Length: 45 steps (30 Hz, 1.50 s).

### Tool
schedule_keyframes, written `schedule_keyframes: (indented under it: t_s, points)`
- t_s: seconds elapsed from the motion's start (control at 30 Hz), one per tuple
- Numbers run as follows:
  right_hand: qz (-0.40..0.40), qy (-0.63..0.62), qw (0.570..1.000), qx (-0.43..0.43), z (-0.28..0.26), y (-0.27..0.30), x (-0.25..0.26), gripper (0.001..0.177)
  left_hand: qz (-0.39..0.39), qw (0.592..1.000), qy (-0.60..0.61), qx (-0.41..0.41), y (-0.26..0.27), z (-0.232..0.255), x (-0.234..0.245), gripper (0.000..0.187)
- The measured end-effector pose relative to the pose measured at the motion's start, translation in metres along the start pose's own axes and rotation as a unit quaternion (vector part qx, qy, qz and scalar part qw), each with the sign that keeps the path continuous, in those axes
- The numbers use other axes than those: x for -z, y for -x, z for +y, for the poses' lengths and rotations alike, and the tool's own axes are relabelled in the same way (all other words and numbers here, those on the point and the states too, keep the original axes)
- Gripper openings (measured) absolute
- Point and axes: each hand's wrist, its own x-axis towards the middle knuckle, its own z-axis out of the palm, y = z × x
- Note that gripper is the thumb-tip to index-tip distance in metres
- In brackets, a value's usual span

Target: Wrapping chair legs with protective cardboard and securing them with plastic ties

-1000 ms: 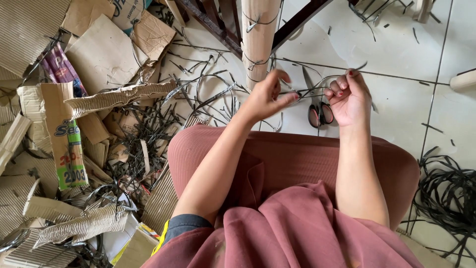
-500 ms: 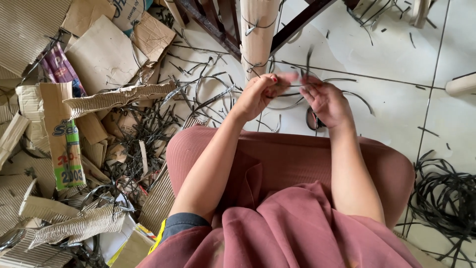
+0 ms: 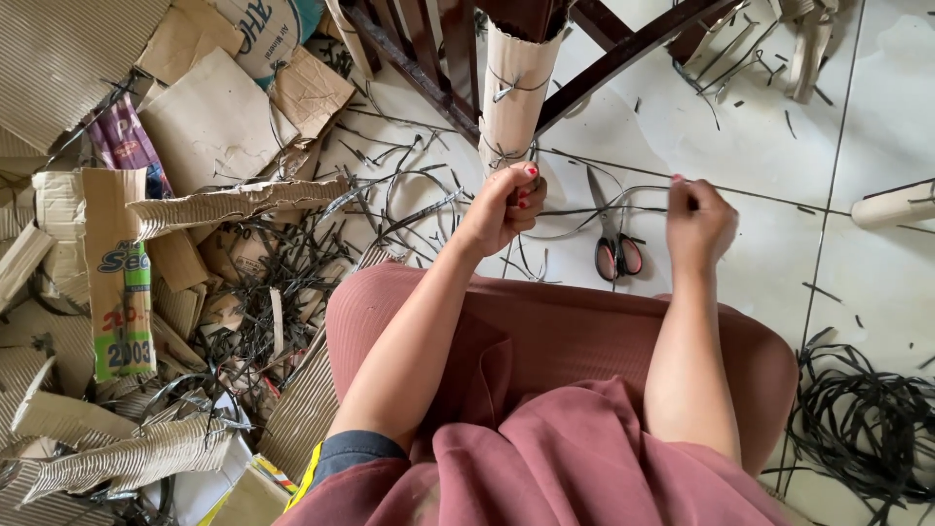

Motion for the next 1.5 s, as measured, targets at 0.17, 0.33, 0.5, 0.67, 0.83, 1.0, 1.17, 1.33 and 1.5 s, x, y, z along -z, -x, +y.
schedule_keyframes:
  t_s: [0.17,0.33,0.5,0.67,0.83,1.0,1.17,1.33,1.5]
  points:
    - [-0.237,0.076,0.968,-0.003,0.004,0.016,-0.025,0.039,-0.005,0.985,-0.156,-0.073,-0.003,-0.022,-0.004,0.017]
    - [-0.323,0.082,0.938,-0.096,0.001,0.014,-0.022,0.043,-0.099,0.943,-0.293,-0.125,-0.004,-0.050,-0.008,0.018]
    - [-0.146,-0.098,0.977,-0.120,0.005,0.007,-0.007,0.013,-0.078,0.843,-0.524,-0.098,0.005,-0.042,-0.020,0.037]
    - [-0.169,-0.045,0.970,-0.169,0.022,0.015,-0.018,0.015,-0.023,0.662,-0.748,0.053,-0.019,-0.096,0.041,0.071]
    - [-0.194,-0.047,0.965,-0.168,0.008,0.015,-0.017,0.014,-0.022,0.650,-0.754,0.087,-0.018,-0.087,0.040,0.068]
    - [-0.224,-0.041,0.960,-0.166,0.002,0.019,-0.023,0.011,-0.019,0.640,-0.766,0.061,-0.017,-0.085,0.044,0.058]
    - [-0.213,-0.080,0.958,-0.172,0.002,0.000,-0.022,0.016,-0.028,0.649,-0.760,0.033,-0.002,-0.081,0.048,0.053]
    - [-0.153,-0.083,0.966,-0.190,0.045,-0.049,-0.034,0.022,-0.091,0.664,-0.742,0.026,0.009,-0.065,0.038,0.052]
    - [-0.145,-0.072,0.947,-0.279,0.091,-0.086,-0.060,0.023,-0.114,0.710,-0.693,0.051,0.007,-0.060,0.033,0.048]
